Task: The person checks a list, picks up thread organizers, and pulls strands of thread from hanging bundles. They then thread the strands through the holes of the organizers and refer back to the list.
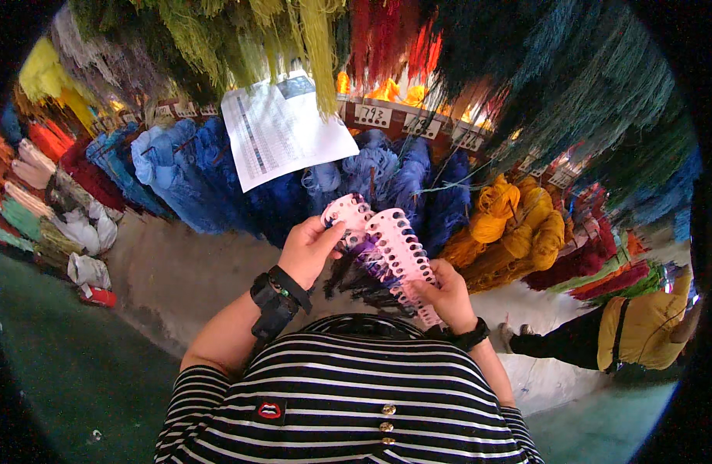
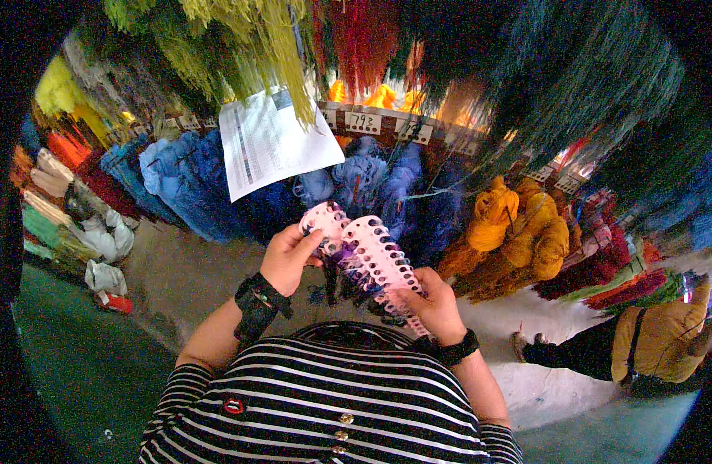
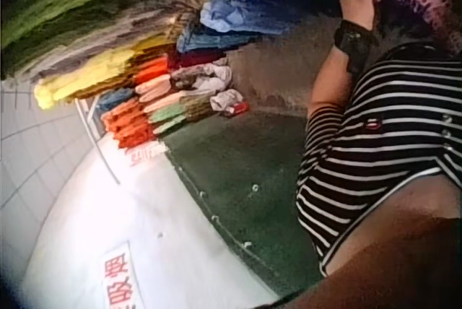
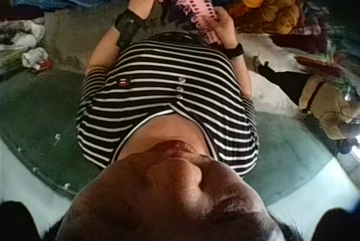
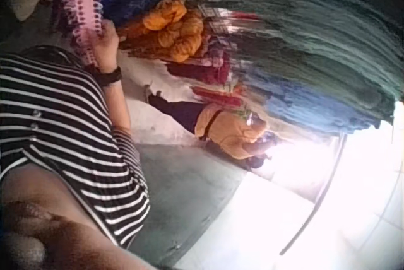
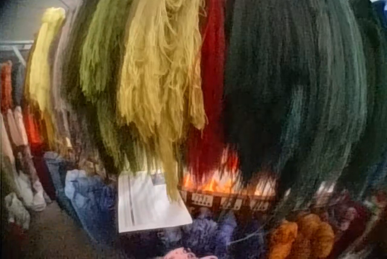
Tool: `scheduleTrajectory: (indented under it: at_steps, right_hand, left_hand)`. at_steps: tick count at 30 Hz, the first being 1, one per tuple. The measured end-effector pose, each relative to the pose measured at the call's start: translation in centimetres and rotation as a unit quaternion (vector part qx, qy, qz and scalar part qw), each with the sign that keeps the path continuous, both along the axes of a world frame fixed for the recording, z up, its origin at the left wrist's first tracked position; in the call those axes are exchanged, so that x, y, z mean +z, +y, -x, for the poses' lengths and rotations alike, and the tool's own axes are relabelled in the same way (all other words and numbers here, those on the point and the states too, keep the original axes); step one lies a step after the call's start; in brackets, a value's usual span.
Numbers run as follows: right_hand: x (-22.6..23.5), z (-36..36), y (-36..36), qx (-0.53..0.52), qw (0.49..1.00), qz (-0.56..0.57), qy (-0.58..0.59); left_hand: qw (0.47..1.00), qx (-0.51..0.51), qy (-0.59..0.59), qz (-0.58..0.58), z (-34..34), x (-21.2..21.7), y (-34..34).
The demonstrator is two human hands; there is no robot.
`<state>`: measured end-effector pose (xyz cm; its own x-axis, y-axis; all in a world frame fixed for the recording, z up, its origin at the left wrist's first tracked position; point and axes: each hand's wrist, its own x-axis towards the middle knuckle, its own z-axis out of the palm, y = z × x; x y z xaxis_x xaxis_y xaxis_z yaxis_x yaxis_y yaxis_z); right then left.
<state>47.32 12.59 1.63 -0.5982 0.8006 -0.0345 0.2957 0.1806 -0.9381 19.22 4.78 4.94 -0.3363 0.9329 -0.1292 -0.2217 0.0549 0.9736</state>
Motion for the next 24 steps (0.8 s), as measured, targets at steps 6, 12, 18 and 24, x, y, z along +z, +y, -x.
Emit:
scheduleTrajectory:
  at_steps: [6,12,18,24]
  right_hand:
    - [-0.5,-3.1,0.8,-0.044,0.995,0.069,0.053]
    - [3.0,-7.8,1.5,0.024,0.998,-0.057,-0.016]
    - [4.0,-2.8,2.3,0.098,0.983,-0.153,0.022]
    - [0.9,2.5,0.7,0.048,0.987,-0.153,0.003]
  left_hand:
    - [0.997,0.054,0.05,-0.012,0.5,1.4,0.6]
    - [0.995,0.083,0.053,-0.024,1.1,1.3,0.5]
    - [0.993,0.016,0.12,-0.006,-1.4,1.0,0.0]
    - [1.0,0.005,0.01,-0.011,-2.3,0.0,-0.1]
